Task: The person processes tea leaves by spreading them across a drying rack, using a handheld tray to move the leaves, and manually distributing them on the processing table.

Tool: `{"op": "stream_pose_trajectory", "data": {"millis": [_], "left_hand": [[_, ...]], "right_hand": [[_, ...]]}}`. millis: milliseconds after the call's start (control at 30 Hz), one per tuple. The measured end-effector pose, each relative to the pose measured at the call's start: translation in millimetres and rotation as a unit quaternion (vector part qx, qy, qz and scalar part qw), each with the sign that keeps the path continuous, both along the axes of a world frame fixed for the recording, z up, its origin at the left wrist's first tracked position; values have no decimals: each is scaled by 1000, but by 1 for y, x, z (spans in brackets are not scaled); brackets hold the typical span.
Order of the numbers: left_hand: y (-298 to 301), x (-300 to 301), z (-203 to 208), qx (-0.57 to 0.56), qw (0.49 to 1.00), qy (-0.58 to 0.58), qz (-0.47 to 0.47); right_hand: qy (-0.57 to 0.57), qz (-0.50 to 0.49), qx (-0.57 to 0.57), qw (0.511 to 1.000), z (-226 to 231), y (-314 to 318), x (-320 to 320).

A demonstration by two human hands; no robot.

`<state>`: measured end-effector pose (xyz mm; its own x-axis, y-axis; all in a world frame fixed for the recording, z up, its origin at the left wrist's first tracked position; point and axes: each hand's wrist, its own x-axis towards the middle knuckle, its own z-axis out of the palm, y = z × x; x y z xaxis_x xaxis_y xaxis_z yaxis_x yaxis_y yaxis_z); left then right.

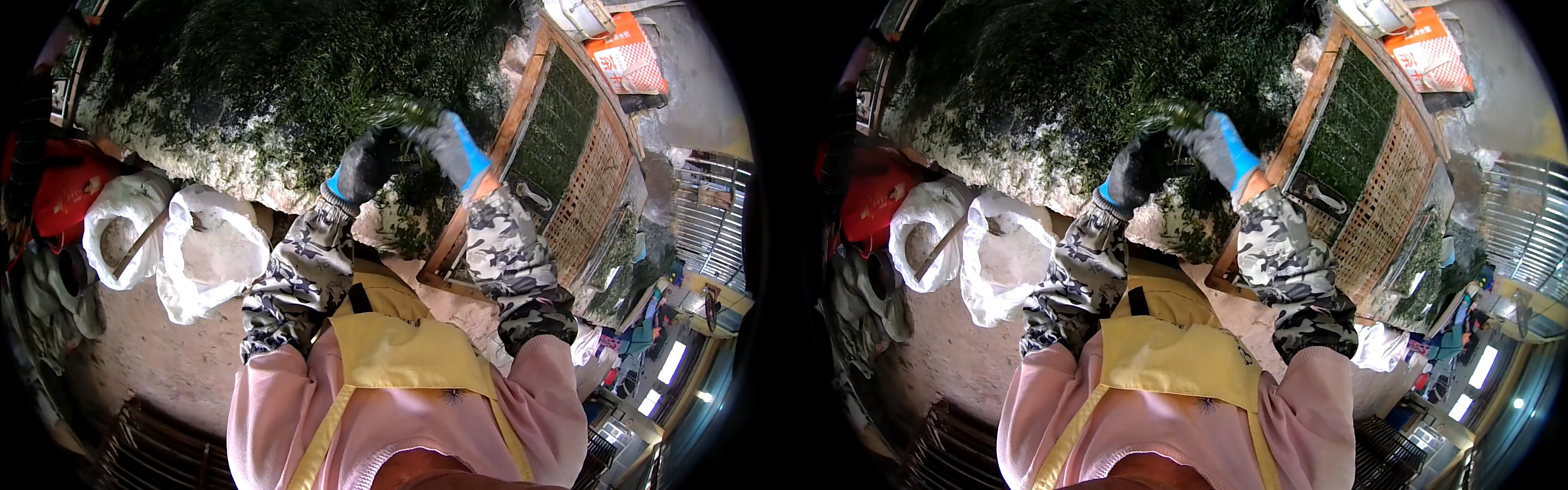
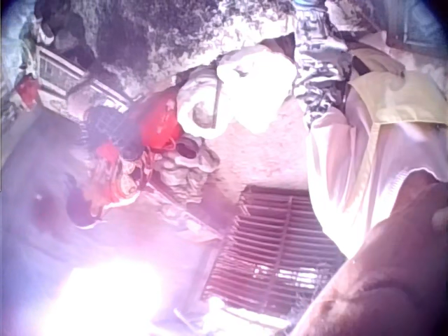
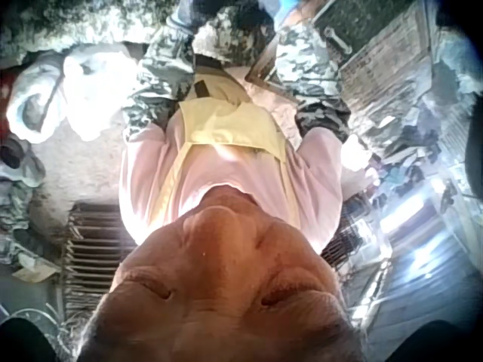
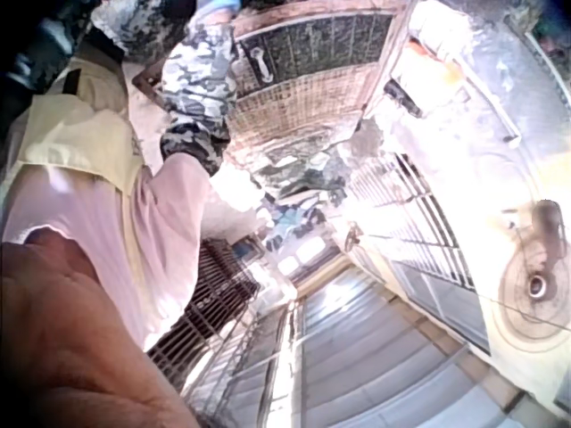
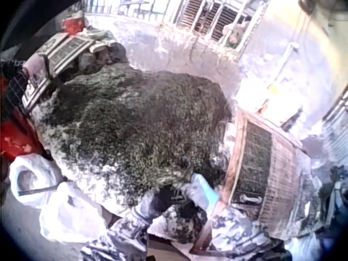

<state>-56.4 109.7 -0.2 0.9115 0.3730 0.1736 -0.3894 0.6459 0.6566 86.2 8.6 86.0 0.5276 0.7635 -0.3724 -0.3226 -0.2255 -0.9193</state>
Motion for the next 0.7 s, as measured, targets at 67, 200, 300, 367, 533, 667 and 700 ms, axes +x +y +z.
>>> {"op": "stream_pose_trajectory", "data": {"millis": [67,200,300,367,533,667,700], "left_hand": [[-5,-5,-6,-51,993,43,-97],[-11,-32,-61,-170,937,129,-277],[14,-74,-40,289,911,234,-178],[35,-110,-76,117,942,231,-212],[88,-142,-27,212,901,356,-130],[97,-116,36,660,680,285,140],[89,-103,57,681,663,249,186]], "right_hand": [[-63,60,103,991,6,-6,12],[13,48,161,986,34,-15,39],[31,-63,33,997,106,-5,17],[35,-49,94,994,124,-23,28],[-65,-132,75,986,122,-68,53],[-110,-112,33,987,116,-87,41],[-107,-103,25,989,114,-93,35]]}}
